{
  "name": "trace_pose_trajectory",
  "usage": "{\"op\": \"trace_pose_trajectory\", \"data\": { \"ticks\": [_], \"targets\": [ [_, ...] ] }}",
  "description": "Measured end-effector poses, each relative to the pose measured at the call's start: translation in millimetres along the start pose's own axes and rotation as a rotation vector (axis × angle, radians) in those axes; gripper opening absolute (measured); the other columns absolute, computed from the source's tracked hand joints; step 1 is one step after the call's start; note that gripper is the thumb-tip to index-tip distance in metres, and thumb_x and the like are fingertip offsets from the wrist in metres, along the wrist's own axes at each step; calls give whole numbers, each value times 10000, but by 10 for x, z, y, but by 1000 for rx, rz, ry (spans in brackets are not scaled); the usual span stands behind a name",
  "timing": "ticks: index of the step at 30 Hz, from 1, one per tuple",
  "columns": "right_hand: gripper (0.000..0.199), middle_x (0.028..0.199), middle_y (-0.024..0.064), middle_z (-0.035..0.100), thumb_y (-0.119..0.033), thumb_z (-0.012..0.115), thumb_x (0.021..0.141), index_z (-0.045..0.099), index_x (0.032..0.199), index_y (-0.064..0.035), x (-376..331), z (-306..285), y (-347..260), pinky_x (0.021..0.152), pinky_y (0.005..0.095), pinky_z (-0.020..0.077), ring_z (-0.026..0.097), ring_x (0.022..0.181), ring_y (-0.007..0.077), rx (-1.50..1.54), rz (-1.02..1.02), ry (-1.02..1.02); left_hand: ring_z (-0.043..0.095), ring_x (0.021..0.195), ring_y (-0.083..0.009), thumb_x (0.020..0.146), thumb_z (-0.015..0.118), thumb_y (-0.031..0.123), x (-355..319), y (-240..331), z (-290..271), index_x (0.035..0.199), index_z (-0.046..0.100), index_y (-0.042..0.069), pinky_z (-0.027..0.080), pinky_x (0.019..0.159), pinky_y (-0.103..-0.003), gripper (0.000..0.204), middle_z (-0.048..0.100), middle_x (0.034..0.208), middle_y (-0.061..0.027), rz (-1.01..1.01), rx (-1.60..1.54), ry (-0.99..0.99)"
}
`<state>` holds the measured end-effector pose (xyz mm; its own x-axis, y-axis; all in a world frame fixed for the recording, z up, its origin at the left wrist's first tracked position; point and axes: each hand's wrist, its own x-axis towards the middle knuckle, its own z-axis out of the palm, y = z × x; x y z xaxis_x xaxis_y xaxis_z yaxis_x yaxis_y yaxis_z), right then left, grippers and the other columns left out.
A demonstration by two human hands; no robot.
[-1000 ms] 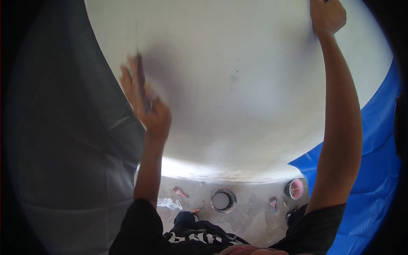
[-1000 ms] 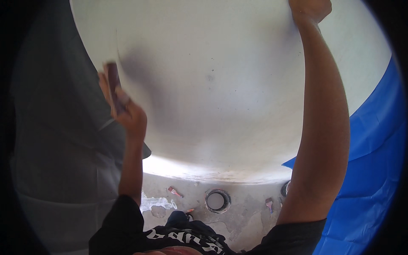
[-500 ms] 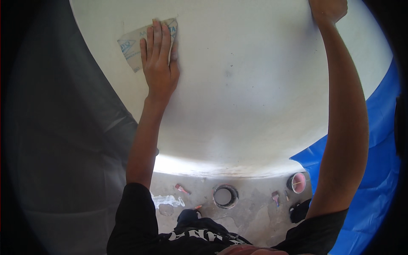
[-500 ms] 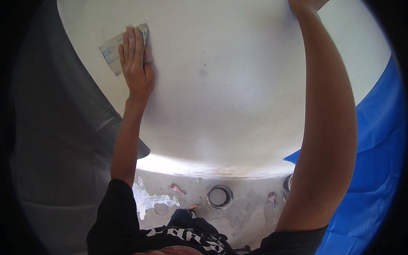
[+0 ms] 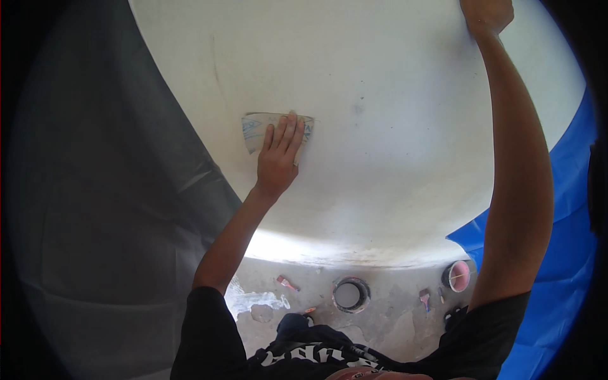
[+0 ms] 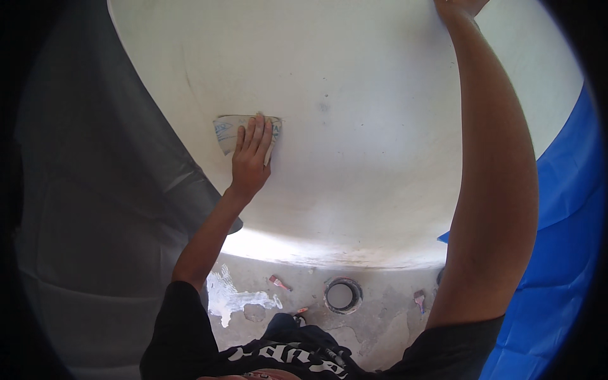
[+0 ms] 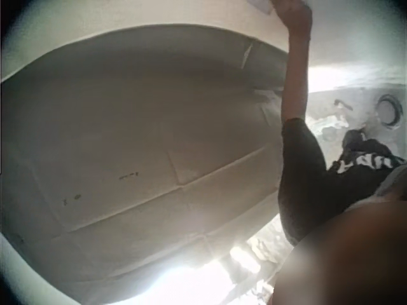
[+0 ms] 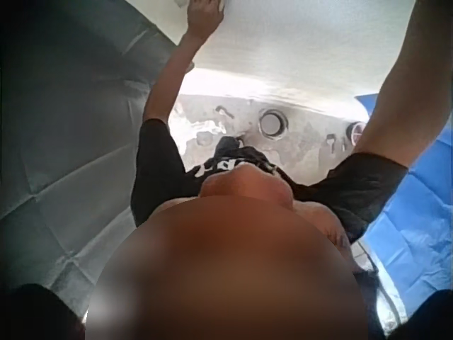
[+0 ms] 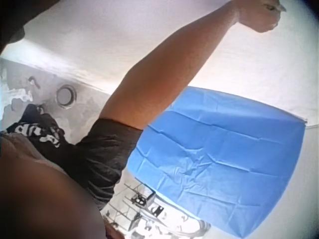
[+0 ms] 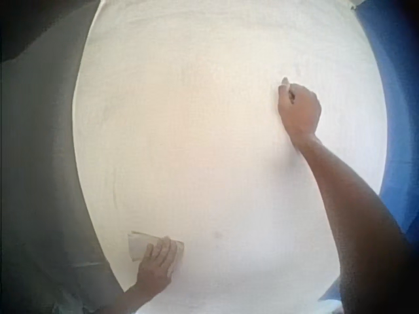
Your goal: Sanding the interior wall of a large vessel using sandpaper.
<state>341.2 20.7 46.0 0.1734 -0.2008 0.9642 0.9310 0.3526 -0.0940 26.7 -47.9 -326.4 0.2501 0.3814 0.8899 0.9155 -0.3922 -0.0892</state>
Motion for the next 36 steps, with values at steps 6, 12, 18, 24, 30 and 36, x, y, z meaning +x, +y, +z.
{"op": "trace_pose_trajectory", "data": {
  "ticks": [6,12,18,24,30,36],
  "targets": [
    [392,721,187,579,-261,562,1027,578,771,35,-50,-209,111,682,447,439,547,664,320,-48,-25,-4,369,1501,-372,847,582,-98,227,110,-625,1538,427,1,282,1227,-517,715,393,1609,-218,-9,-149,-56],
    [410,756,202,611,-268,532,1043,588,769,32,-340,-107,20,710,486,450,592,730,367,-49,80,-32,367,1503,-358,801,601,-125,999,-358,-1056,1572,374,19,296,1233,-489,816,381,1622,-190,22,-14,315],
    [471,743,207,622,-326,508,1048,607,769,40,-232,-123,57,719,479,452,596,727,356,-102,120,-38,335,1514,-376,904,551,-71,1221,-472,-673,1568,378,13,266,1239,-493,692,367,1628,-197,-48,-75,335],
    [471,729,210,608,-320,505,1048,603,761,40,-320,-72,0,718,477,446,580,705,344,-104,91,29,259,1542,-410,987,510,2,854,-280,-209,1573,372,11,214,1227,-570,602,312,1651,-217,-131,-141,271],
    [444,707,187,590,-290,509,1049,588,754,31,-297,-91,151,694,473,439,553,674,333,-97,-29,85,303,1527,-400,971,500,-25,-221,127,39,1546,384,-37,219,1244,-556,587,368,1610,-254,-121,-432,72],
    [437,696,180,585,-285,511,1050,595,766,35,-173,-209,49,682,463,441,546,655,326,-147,17,32,379,1470,-468,915,515,-60,-122,-95,-338,1499,460,-41,276,1222,-575,587,455,1532,-304,92,-369,292]
  ]
}}
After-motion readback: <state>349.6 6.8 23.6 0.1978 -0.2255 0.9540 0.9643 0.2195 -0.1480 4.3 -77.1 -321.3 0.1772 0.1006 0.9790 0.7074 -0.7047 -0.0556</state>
